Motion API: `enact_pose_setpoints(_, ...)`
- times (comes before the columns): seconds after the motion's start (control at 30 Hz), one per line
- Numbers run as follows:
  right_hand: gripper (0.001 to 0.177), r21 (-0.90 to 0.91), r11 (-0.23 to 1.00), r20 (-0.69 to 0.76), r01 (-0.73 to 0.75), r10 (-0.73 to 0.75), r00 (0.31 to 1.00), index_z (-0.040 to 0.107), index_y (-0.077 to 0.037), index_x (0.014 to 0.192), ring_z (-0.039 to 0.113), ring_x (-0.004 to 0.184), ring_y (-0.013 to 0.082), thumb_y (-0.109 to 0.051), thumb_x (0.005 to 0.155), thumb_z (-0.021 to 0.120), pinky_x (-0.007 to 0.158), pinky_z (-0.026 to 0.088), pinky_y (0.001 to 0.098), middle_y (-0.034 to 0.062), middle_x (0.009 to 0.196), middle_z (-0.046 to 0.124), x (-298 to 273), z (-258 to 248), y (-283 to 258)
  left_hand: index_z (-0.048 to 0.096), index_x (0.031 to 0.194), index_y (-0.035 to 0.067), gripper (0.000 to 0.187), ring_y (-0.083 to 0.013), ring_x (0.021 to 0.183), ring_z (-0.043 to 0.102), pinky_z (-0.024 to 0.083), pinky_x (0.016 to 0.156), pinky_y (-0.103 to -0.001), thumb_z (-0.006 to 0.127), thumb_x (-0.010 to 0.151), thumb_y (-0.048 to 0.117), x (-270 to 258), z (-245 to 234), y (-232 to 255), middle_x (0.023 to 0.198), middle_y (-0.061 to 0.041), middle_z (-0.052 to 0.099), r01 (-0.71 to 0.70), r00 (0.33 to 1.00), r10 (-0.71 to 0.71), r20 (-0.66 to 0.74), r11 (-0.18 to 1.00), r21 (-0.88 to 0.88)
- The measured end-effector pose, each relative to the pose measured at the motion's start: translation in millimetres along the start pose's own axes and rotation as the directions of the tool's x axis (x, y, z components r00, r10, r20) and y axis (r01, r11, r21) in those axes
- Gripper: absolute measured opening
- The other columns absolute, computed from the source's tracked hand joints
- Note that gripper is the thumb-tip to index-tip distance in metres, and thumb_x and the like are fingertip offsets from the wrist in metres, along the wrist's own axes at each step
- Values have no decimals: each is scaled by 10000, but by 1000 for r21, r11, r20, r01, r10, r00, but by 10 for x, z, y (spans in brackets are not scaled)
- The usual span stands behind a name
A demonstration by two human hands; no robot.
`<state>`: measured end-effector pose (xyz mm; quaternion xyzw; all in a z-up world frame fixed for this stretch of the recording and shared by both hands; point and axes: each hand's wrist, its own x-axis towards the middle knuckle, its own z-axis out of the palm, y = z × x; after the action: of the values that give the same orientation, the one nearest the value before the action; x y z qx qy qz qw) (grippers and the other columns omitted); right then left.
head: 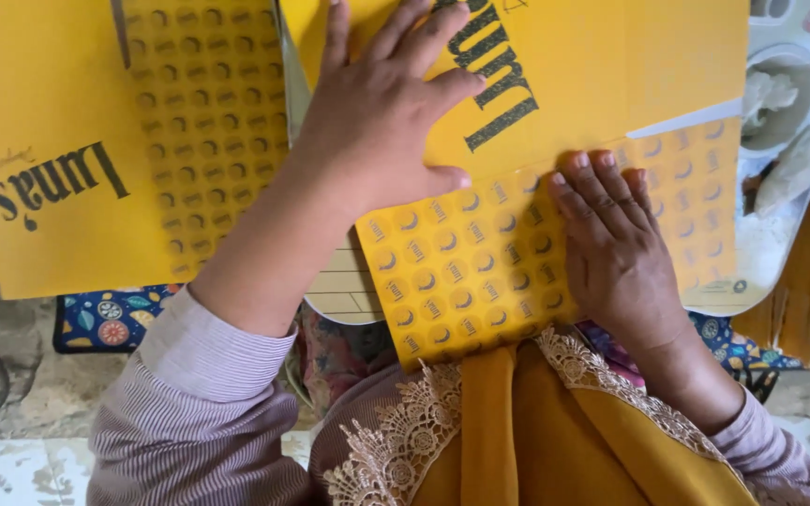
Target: Applying glue to cardboard box flaps and pressing them together to assemble the boxes.
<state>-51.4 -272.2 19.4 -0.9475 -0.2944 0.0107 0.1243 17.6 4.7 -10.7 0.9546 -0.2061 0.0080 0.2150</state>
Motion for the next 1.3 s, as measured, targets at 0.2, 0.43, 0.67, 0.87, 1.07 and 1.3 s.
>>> enact_pose_setpoints(0.2,451,14,1000,-12,0,1,1000,631,83,1392,441,1493,424,57,946,577,1249,312,527,243,1549,544,-18,21,20,681,1134,114,805,-395,1421,267,100,1073,-838,985,525,544,53,110,108,1514,-161,371,-31,988,36,-152,999,33)
enact_pose_setpoints(0.43,422,107,994,-18,-23,25,1000,631,61,1368,437,1492,408,37,949,588,1253,280,535,227,1533,549,-26,5,32,633,1104,91,863,-439,1386,260,46,1011,-896,995,476,559,76,172,118,1464,-170,363,-24,984,31,-173,999,44)
enact_pose_setpoints(0.67,305,182,973,-214,-139,177,961,736,56,1128,578,1155,327,45,835,820,920,545,399,206,1301,589,-223,-146,161,603,1124,64,858,-486,1383,256,0,998,-889,982,501,517,85,182,107,1443,-205,374,-55,987,55,-152,998,5)
enact_pose_setpoints(0.87,187,134,991,-216,19,11,976,796,11,1062,638,868,266,26,876,809,777,552,359,110,1067,733,18,-103,99,590,1132,79,837,-504,1408,226,-34,1002,-886,963,530,524,82,175,96,1473,-200,360,-49,992,48,-117,999,-7)
enact_pose_setpoints(1.07,235,115,985,-216,129,-102,971,798,-29,1113,607,907,254,26,898,722,850,500,383,72,1049,721,471,-26,160,599,1154,85,884,-508,1391,250,20,986,-906,965,520,582,82,169,102,1461,-203,360,-42,993,44,-111,999,20)
enact_pose_setpoints(1.3,149,-21,1000,-248,17,-22,969,847,-1,1046,557,932,254,88,930,821,833,502,368,97,1022,694,307,-127,598,616,1113,83,829,-479,1394,269,15,1003,-893,976,506,519,68,181,93,1436,-180,374,-63,984,61,-166,998,-4)
